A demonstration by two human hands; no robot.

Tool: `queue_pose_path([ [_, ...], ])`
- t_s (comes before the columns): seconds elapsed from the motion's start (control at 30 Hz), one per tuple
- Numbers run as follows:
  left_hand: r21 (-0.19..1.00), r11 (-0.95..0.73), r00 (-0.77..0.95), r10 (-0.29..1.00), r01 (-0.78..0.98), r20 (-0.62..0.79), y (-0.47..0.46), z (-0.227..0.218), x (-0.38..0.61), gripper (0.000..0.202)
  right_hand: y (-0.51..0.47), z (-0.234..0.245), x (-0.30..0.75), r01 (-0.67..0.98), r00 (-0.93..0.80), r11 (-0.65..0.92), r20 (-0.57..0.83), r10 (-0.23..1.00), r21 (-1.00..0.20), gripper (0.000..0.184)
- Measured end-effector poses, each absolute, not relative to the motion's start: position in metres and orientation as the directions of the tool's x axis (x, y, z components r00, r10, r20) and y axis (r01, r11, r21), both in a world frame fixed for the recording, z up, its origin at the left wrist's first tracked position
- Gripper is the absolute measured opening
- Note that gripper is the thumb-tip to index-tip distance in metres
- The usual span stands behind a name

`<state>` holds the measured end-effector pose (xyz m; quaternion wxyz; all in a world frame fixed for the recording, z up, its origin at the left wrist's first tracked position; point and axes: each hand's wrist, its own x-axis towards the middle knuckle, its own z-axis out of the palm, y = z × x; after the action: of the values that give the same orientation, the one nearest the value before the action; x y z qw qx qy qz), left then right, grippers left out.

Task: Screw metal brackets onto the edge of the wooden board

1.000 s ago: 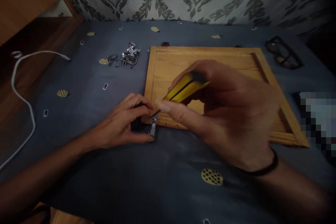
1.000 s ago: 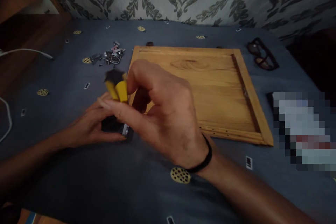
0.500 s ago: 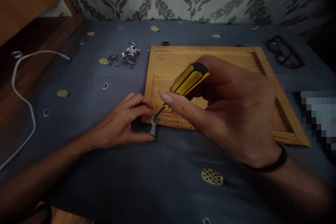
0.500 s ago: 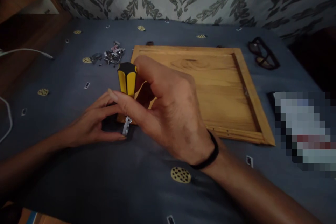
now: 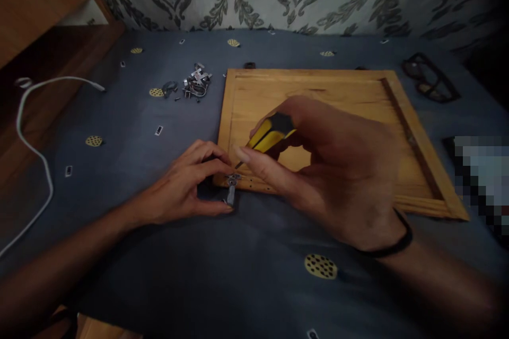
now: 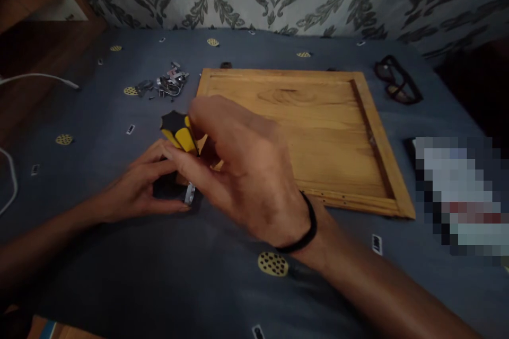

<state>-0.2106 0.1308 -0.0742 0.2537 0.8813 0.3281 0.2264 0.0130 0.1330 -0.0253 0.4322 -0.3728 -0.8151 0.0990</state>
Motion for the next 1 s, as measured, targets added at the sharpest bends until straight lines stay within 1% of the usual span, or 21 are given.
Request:
queue_pose_path([
  [0.13, 0.597, -0.639, 0.682, 0.704, 0.485, 0.2, 0.13, -0.073, -0.21, 0.039, 0.131, -0.019, 0.014, 0.481, -0.287, 0.642, 0.585, 0.759, -0.597, 0.028],
  [0.33, 0.596, -0.641, 0.684, 0.702, 0.484, 0.198, 0.13, -0.074, -0.21, 0.04, 0.133, -0.021, 0.015, 0.388, -0.282, 0.556, 0.48, 0.831, -0.735, 0.035],
  [0.57, 0.595, -0.647, 0.685, 0.697, 0.476, 0.21, 0.131, -0.075, -0.21, 0.04, 0.132, -0.024, 0.014, 0.381, -0.255, 0.563, 0.502, 0.826, -0.733, 0.035],
  [0.67, 0.595, -0.647, 0.689, 0.695, 0.478, 0.203, 0.13, -0.074, -0.21, 0.041, 0.133, -0.024, 0.014, 0.348, -0.263, 0.56, 0.495, 0.828, -0.752, 0.028],
  [0.73, 0.591, -0.645, 0.688, 0.698, 0.485, 0.197, 0.13, -0.074, -0.21, 0.041, 0.135, -0.022, 0.015, 0.304, -0.291, 0.551, 0.474, 0.831, -0.777, 0.021],
  [0.83, 0.592, -0.644, 0.686, 0.7, 0.486, 0.199, 0.13, -0.073, -0.21, 0.039, 0.139, -0.017, 0.019, 0.269, -0.377, 0.521, 0.409, 0.831, -0.81, 0.024],
  [0.93, 0.589, -0.645, 0.686, 0.7, 0.486, 0.201, 0.131, -0.073, -0.21, 0.039, 0.142, -0.01, 0.025, 0.211, -0.48, 0.454, 0.313, 0.819, -0.866, 0.017],
  [1.0, 0.585, -0.653, 0.685, 0.697, 0.481, 0.215, 0.131, -0.073, -0.21, 0.04, 0.142, -0.007, 0.026, 0.182, -0.531, 0.421, 0.272, 0.803, -0.889, 0.016],
])
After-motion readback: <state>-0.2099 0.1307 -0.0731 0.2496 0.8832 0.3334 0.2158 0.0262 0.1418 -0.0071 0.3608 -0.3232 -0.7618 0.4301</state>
